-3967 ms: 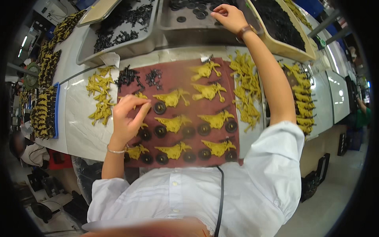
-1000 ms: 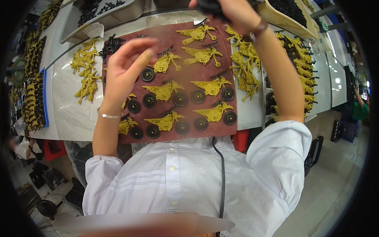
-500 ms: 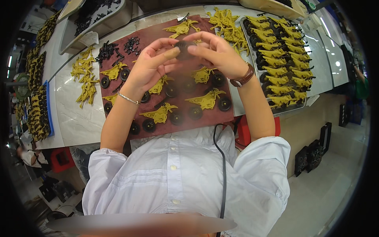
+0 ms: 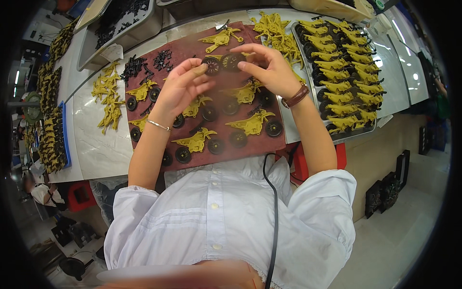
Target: The person assembles toy motorcycle components by hand, taking toy motorcycle frames and toy wheels from parts bins and joining them together at a workstation.
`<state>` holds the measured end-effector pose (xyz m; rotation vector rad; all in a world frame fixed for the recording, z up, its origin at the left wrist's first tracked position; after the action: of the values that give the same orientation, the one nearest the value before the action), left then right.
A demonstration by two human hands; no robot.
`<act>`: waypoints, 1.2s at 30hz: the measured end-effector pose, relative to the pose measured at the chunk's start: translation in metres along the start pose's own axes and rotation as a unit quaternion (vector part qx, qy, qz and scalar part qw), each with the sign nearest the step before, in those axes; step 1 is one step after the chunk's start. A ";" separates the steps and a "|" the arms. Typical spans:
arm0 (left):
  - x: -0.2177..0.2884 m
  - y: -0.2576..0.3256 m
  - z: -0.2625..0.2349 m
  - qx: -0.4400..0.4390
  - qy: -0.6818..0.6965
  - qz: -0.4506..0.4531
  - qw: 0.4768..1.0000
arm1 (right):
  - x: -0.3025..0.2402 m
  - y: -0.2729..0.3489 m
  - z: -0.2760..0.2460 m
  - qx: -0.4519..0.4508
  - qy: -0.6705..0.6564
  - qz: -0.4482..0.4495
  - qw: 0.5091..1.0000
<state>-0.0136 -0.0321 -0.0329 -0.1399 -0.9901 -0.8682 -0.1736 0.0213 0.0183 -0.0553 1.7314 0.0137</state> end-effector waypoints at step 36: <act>0.069 -0.020 -0.016 0.069 -0.722 0.189 0.662 | 0.022 -0.060 -0.037 -0.062 0.187 0.003 0.980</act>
<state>0.0008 -0.0928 0.0065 -0.9870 -2.3958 -0.1051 -0.2111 -0.0409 0.0041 -0.1522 2.1047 0.1228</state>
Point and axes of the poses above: each hand's wrist, its own y-axis away from the middle knuckle, its own z-axis out of the palm, x = y × z, the point moved 9 cm from there along -y, towards the middle knuckle, and after that the axes turned 2 degrees about -z, right-handed, at the moved point
